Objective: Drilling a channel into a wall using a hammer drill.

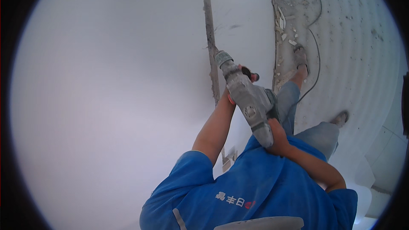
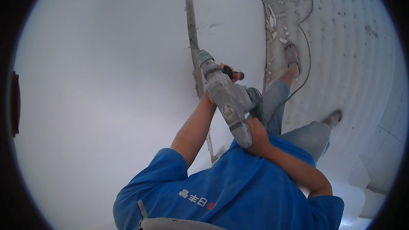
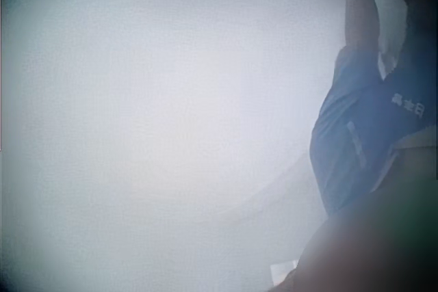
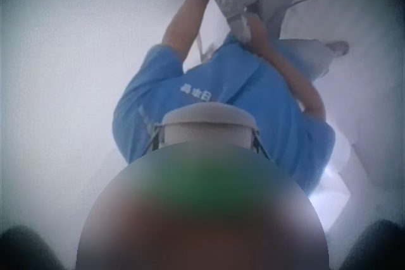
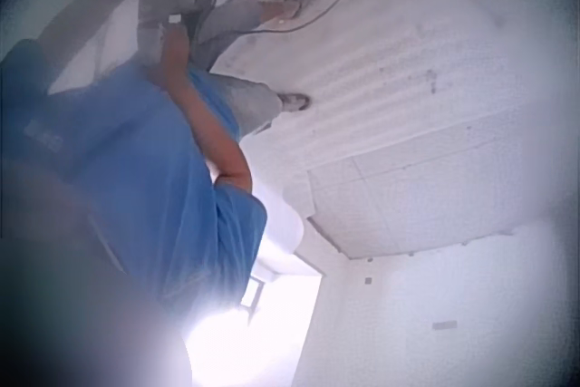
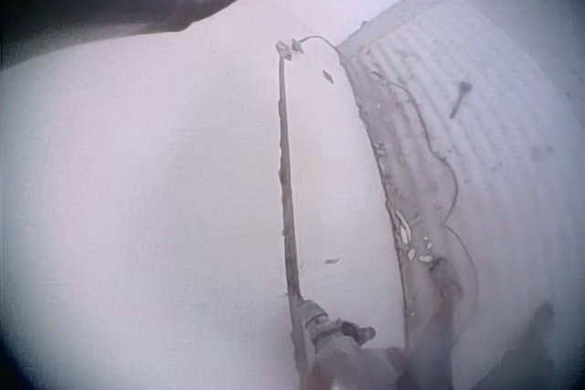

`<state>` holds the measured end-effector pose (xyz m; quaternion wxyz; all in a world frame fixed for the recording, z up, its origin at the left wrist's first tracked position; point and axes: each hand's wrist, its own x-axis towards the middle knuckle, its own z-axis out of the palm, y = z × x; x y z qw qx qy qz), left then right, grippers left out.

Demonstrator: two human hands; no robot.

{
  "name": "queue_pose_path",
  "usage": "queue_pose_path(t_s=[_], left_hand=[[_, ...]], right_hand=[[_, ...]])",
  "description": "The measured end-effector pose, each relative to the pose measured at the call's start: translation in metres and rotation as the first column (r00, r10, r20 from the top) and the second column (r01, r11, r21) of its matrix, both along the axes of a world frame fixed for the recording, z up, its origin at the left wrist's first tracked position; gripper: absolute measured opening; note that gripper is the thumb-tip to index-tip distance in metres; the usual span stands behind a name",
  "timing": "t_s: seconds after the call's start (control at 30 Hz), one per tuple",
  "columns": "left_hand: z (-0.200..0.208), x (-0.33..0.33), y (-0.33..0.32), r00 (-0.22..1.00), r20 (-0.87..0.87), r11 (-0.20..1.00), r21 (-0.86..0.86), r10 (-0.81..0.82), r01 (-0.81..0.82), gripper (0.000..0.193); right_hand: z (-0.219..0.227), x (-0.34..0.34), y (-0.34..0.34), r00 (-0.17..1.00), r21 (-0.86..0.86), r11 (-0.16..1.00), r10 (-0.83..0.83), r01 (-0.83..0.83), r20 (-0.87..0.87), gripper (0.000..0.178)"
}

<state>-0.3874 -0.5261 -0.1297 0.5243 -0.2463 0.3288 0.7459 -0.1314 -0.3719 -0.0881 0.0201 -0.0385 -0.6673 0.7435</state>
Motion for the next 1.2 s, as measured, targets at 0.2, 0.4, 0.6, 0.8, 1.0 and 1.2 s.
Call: queue_pose_path(t_s=[0.2,0.4,0.6,0.8,1.0,1.2], left_hand=[[0.018,0.002,0.014,0.997,-0.052,0.966,-0.247,0.06,-0.071,0.039],[0.011,0.0,0.014,0.993,0.016,0.96,-0.259,0.113,-0.105,0.041],[0.003,-0.002,0.005,0.992,-0.094,0.947,-0.302,0.082,-0.107,0.039],[0.001,-0.008,0.009,0.997,0.065,0.995,-0.089,-0.039,0.045,0.038],[-0.054,0.006,-0.054,0.968,-0.251,0.998,0.058,0.015,-0.001,0.033],[-0.064,0.012,-0.055,0.875,-0.182,0.765,-0.429,0.448,-0.481,0.026]], right_hand=[[-0.004,0.006,-0.001,0.998,-0.002,0.999,-0.033,0.033,-0.047,0.049],[0.002,0.002,0.005,0.999,0.025,0.999,-0.033,0.034,-0.034,0.049],[-0.004,0.002,-0.007,0.987,-0.042,0.987,-0.159,0.158,-0.011,0.043],[0.004,0.001,0.008,0.99,0.048,0.988,-0.143,0.144,-0.007,0.041],[0.004,0.0,0.025,0.99,-0.13,0.983,-0.125,0.132,0.057,0.049],[0.009,0.001,0.041,0.991,-0.222,0.975,0.031,-0.001,0.131,0.054]])
